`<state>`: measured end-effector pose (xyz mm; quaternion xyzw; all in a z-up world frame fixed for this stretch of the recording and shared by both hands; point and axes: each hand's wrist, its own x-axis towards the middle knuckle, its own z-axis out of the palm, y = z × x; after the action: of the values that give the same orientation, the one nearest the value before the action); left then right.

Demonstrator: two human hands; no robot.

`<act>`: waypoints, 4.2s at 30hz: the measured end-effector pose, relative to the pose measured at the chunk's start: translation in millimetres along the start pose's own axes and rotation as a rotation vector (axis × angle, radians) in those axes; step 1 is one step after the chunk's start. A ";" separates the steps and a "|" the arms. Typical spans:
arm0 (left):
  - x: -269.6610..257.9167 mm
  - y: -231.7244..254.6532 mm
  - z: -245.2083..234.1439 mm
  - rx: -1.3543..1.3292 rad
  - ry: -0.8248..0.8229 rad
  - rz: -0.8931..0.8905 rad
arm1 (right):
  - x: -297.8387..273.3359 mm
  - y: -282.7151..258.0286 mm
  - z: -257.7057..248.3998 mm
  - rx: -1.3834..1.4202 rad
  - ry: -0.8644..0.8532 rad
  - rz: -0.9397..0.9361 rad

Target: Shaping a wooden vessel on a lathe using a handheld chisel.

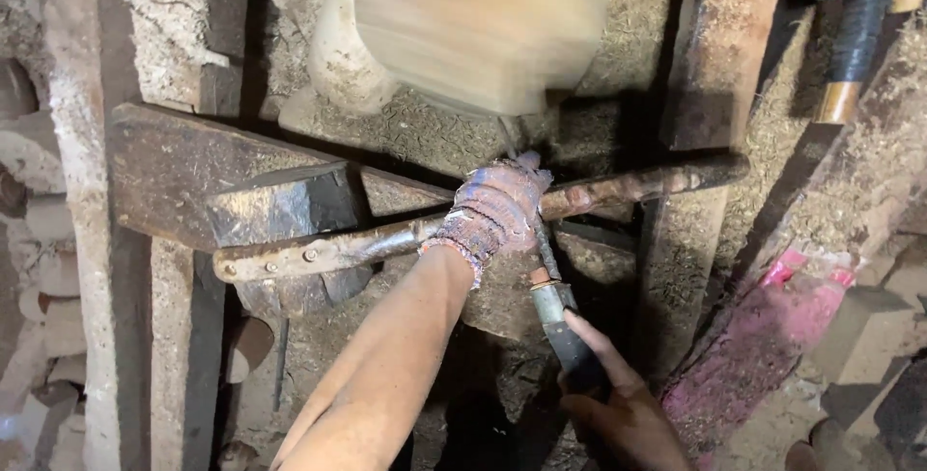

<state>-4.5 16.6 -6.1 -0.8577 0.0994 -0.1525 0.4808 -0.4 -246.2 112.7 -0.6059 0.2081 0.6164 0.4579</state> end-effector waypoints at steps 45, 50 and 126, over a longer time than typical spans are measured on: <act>-11.7 83.7 17.8 -1.005 -0.443 0.123 | -5.9 -17.9 22.7 -0.009 0.168 0.254; -9.8 73.1 13.1 -0.871 -0.376 0.040 | -10.0 -5.0 36.0 0.136 0.222 0.156; -8.5 70.5 10.7 -0.438 -0.319 0.040 | 4.4 19.2 2.8 0.192 -0.013 0.058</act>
<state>-10.3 -8.7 -73.2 -0.9524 0.0699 0.0192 0.2961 -17.0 -252.0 103.4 -0.5490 0.2809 0.6105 0.4970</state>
